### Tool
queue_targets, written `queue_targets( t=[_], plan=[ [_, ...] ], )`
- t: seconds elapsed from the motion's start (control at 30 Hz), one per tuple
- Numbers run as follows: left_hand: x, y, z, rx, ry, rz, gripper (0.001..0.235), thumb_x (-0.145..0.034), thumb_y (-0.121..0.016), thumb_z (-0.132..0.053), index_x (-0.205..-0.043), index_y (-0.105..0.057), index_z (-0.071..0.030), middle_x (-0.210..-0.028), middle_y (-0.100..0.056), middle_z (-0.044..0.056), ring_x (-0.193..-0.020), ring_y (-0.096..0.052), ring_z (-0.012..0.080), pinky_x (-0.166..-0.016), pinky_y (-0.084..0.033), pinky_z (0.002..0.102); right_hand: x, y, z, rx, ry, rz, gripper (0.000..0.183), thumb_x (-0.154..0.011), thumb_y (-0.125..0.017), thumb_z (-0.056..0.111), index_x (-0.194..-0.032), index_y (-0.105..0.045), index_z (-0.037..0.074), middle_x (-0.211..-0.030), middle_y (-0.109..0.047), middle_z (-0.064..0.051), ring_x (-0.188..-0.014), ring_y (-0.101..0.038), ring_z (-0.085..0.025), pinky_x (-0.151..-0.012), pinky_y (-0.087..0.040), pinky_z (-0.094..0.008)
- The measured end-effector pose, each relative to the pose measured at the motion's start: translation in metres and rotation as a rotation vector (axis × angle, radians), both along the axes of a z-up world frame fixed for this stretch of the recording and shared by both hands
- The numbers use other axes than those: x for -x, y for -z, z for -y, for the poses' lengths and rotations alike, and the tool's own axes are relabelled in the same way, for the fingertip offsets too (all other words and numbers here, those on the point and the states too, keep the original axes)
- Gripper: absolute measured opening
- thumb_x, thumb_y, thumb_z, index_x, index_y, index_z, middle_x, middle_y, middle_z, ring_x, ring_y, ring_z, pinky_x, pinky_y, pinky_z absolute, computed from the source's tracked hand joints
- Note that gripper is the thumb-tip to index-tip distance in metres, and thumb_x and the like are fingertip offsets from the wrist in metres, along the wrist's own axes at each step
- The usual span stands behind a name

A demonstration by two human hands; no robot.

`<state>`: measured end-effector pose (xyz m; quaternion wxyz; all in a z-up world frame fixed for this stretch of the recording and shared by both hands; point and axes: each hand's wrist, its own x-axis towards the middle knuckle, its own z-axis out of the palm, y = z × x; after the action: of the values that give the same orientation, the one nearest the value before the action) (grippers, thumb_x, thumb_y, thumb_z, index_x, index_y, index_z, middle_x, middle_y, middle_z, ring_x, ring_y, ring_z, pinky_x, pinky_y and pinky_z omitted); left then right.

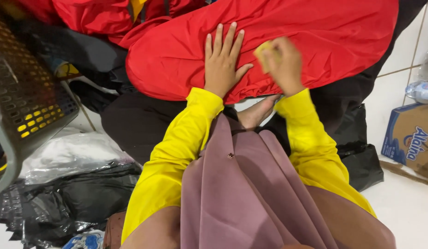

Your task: The person sits on the floor and uses a yellow sponge to wipe the surface of a red jacket. After cleaning, the person folds the jacket and places it into a clear plastic bag.

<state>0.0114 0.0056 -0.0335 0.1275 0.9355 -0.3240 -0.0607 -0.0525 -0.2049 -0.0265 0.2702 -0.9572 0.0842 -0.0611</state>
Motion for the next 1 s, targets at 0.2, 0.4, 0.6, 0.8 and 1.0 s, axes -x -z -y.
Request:
queue_targets(
  t=[0.2,0.4,0.6,0.8,1.0],
  plan=[
    [-0.002,-0.004,-0.001,-0.032,-0.01,-0.025,0.098,-0.098,-0.072,-0.08,-0.165,-0.032,-0.021,-0.17,-0.017,0.005,-0.157,-0.018,0.0351,-0.128,-0.02,0.056,0.006,-0.003,0.042,0.037,0.33,0.259,0.021,-0.094,-0.073,0.002,-0.096,-0.052,0.008,-0.09,-0.055,-0.004,-0.081,-0.053,-0.022,-0.073,-0.048,-0.037],
    [-0.003,-0.003,-0.004,-0.084,-0.008,-0.027,0.098,-0.101,-0.069,-0.085,-0.166,-0.028,-0.024,-0.17,-0.016,0.003,-0.158,-0.016,0.0345,-0.129,-0.022,0.054,-0.011,-0.001,0.026,0.257,0.316,0.135,0.025,-0.081,-0.056,-0.009,-0.095,-0.046,0.008,-0.094,-0.05,-0.012,-0.079,-0.055,-0.037,-0.068,-0.045,-0.048],
    [-0.006,-0.019,0.003,-0.211,0.044,-0.034,0.102,-0.104,-0.068,-0.088,-0.167,-0.02,-0.023,-0.171,-0.012,0.003,-0.158,-0.015,0.0338,-0.129,-0.022,0.052,-0.016,0.015,0.03,0.339,0.315,0.131,0.035,-0.08,-0.052,-0.01,-0.111,-0.057,0.005,-0.097,-0.053,-0.018,-0.078,-0.062,-0.043,-0.065,-0.05,-0.051],
    [-0.007,-0.028,0.004,-0.312,0.07,-0.022,0.1,-0.11,-0.055,-0.093,-0.169,-0.014,-0.024,-0.171,-0.007,0.006,-0.159,-0.012,0.0356,-0.131,-0.021,0.054,-0.009,0.064,0.062,0.463,0.29,0.183,0.013,-0.099,-0.056,0.005,-0.106,-0.066,0.003,-0.099,-0.068,-0.02,-0.087,-0.062,-0.042,-0.075,-0.047,-0.048],
    [-0.004,-0.021,0.003,-0.253,0.043,0.036,0.099,-0.107,-0.057,-0.094,-0.168,-0.02,-0.025,-0.171,-0.011,0.004,-0.159,-0.017,0.0345,-0.13,-0.023,0.053,0.0,0.023,0.041,0.427,0.341,0.217,0.014,-0.097,-0.055,0.004,-0.104,-0.067,0.002,-0.098,-0.068,-0.02,-0.086,-0.062,-0.042,-0.074,-0.047,-0.048]
  ],
)
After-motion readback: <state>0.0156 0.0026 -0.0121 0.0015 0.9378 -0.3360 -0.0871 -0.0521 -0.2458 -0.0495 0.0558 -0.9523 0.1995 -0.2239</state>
